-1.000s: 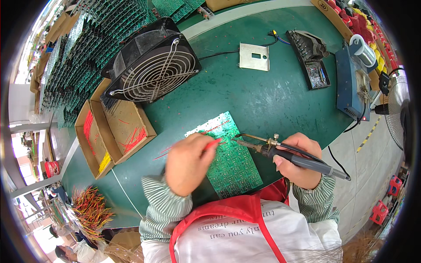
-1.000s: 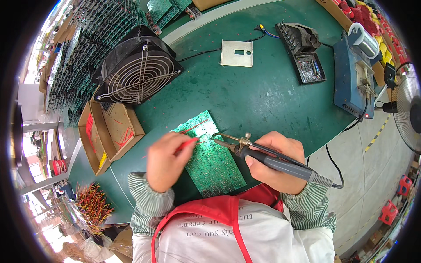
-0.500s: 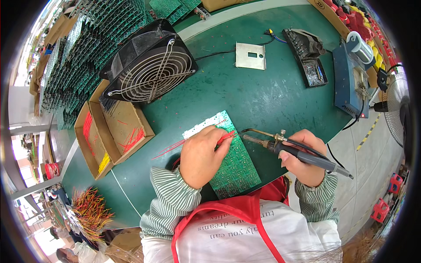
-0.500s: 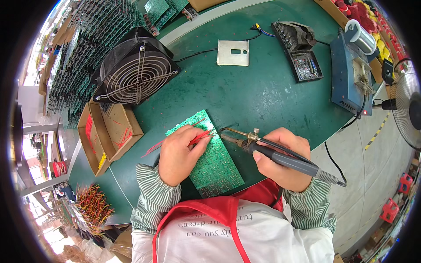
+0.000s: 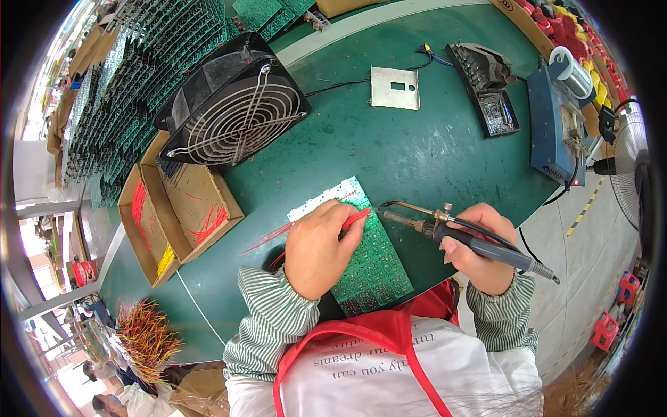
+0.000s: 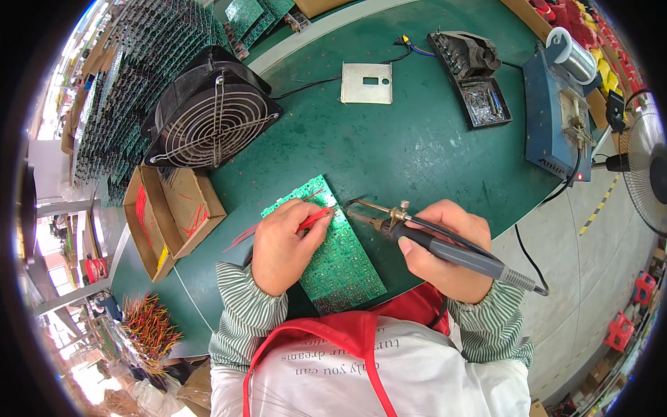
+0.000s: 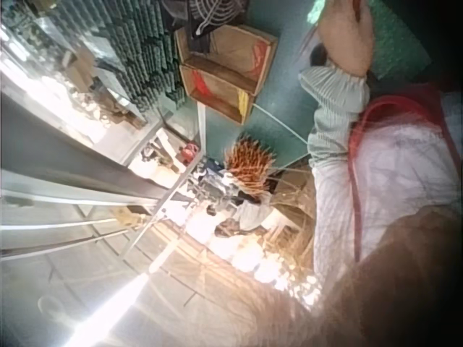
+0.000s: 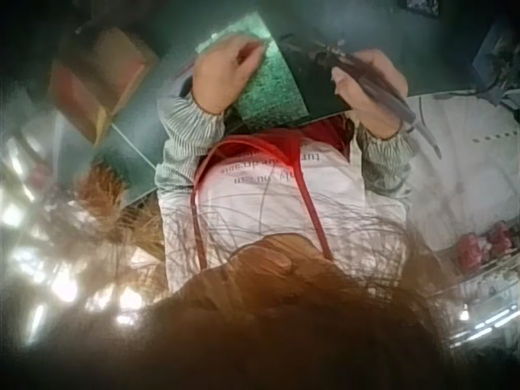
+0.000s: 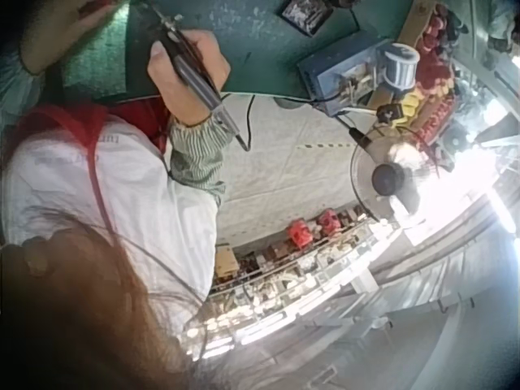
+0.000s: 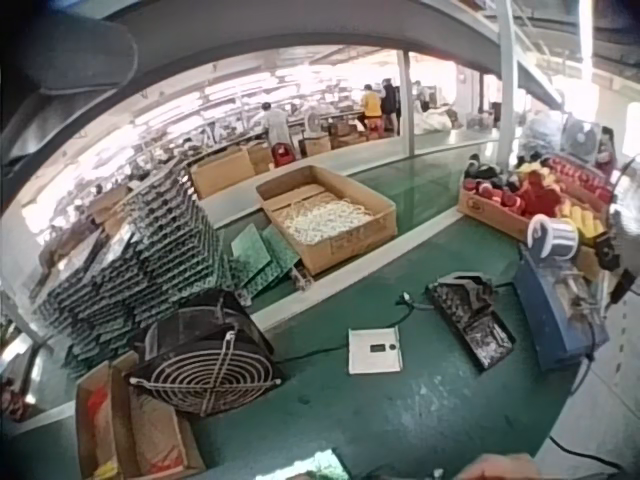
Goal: The person solders wires onto a circuit board using a soldering iron, sets the completed board aside, and places a new circuit board on the table. The person then takes wires from a box and solders them onto the new circuit board with the soldering iron.
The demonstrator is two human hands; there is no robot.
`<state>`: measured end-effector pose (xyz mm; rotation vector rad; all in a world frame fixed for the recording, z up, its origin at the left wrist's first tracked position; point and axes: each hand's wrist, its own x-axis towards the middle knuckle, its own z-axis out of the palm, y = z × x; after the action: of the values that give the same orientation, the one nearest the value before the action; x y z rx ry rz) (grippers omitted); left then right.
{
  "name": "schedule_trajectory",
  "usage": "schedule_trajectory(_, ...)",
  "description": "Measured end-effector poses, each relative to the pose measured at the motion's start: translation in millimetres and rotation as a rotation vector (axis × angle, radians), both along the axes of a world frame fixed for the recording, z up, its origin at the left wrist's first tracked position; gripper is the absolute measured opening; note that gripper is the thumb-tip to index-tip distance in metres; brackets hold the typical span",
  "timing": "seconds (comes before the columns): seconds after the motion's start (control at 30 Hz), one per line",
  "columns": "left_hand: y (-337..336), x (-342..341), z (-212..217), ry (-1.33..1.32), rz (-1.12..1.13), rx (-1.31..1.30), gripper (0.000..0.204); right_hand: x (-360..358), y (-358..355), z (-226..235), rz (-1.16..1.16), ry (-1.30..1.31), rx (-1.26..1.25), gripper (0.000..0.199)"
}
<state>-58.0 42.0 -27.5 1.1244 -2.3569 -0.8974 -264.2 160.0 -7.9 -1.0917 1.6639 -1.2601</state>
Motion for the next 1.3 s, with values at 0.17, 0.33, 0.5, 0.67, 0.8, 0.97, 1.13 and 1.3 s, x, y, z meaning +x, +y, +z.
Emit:
schedule_trajectory(0.17, 0.3, 1.0, 1.5, 0.01, 0.003, 0.015, 0.012, -1.0, 6.4, 4.0, -0.041, -0.017, -0.022, 0.02)
schedule_trajectory(0.33, -12.7, 33.6, 21.6, -0.091, 0.138, -0.34, 0.008, 1.8, 14.0, 9.6, 0.035, 0.028, -0.046, 0.02)
schedule_trajectory(0.5, 8.1, 67.0, 41.7, -0.177, 0.279, -0.158, 0.011, 13.1, 13.5, 7.4, 0.198, 0.162, -0.174, 0.022)
schedule_trajectory(0.67, 33.1, 71.2, 24.3, -0.065, 0.065, 0.15, 0.013, 33.9, 6.7, 6.9, 0.28, 0.026, -0.15, 0.019)
schedule_trajectory(0.8, 33.3, 74.9, 9.0, -0.043, 0.079, 0.212, 0.013, 39.8, 5.1, 1.0, 0.298, 0.047, -0.183, 0.019)
schedule_trajectory(0.97, 31.7, 76.0, 9.4, -0.039, 0.087, 0.273, 0.012, 43.8, 3.9, -0.8, 0.29, 0.032, -0.163, 0.018)
schedule_trajectory(1.13, 30.6, 75.3, 9.8, -0.056, 0.07, 0.262, 0.011, 44.3, 1.9, -2.6, 0.319, 0.037, -0.141, 0.018)
schedule_trajectory(1.3, 29.5, 74.0, 11.8, -0.058, 0.083, 0.27, 0.01, 41.1, 0.5, -1.0, 0.307, 0.05, -0.162, 0.019)
